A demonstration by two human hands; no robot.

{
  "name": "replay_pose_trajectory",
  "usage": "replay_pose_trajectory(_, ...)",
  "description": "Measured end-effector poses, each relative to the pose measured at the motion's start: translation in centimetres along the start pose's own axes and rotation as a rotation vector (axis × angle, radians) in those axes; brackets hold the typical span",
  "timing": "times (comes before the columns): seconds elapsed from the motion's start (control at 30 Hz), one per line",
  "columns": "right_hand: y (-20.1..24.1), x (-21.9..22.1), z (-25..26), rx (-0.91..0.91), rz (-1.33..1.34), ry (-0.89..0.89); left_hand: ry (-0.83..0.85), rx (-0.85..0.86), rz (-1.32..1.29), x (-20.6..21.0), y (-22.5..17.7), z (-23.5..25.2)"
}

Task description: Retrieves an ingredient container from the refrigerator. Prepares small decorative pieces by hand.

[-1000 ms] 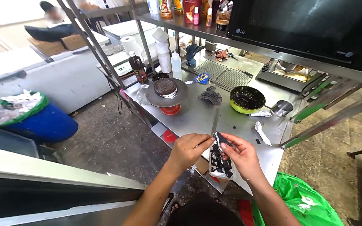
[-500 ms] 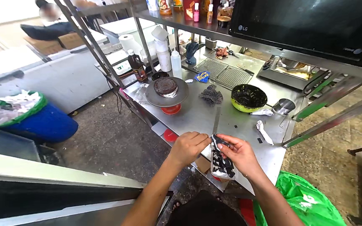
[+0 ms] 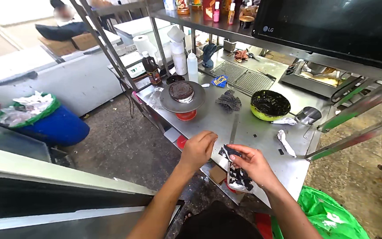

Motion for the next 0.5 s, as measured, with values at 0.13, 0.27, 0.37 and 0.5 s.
replay_pose_trajectory(0.13,0.8,0.1,-0.1,-0.048,0.062,-0.016,-0.005,-0.187,-0.25,-1.1,1.1,0.1)
replay_pose_trajectory(0.27,1.3,0.4,-0.1,-0.077,0.127,-0.033,0.068,-0.248,-0.172,-1.3,1.4,0.0)
replay_pose_trajectory(0.37,1.3,0.7,0.0,-0.068,0.184,-0.044,0.134,-0.327,0.025,-1.5,1.8,-0.3)
replay_pose_trajectory(0.5,1.1,1.5,0.0,-0.079,0.252,-0.029,0.128,-0.435,0.094,-2.7,2.3,-0.7)
Point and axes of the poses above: each hand's wrist, its own z-axis towards the middle knuckle, its own x-axis out of the palm, y = z × x, the point moved 9 cm from there along z, towards the middle knuckle, and after that the axes turned 5 degrees about x, right-handed, at the moved point
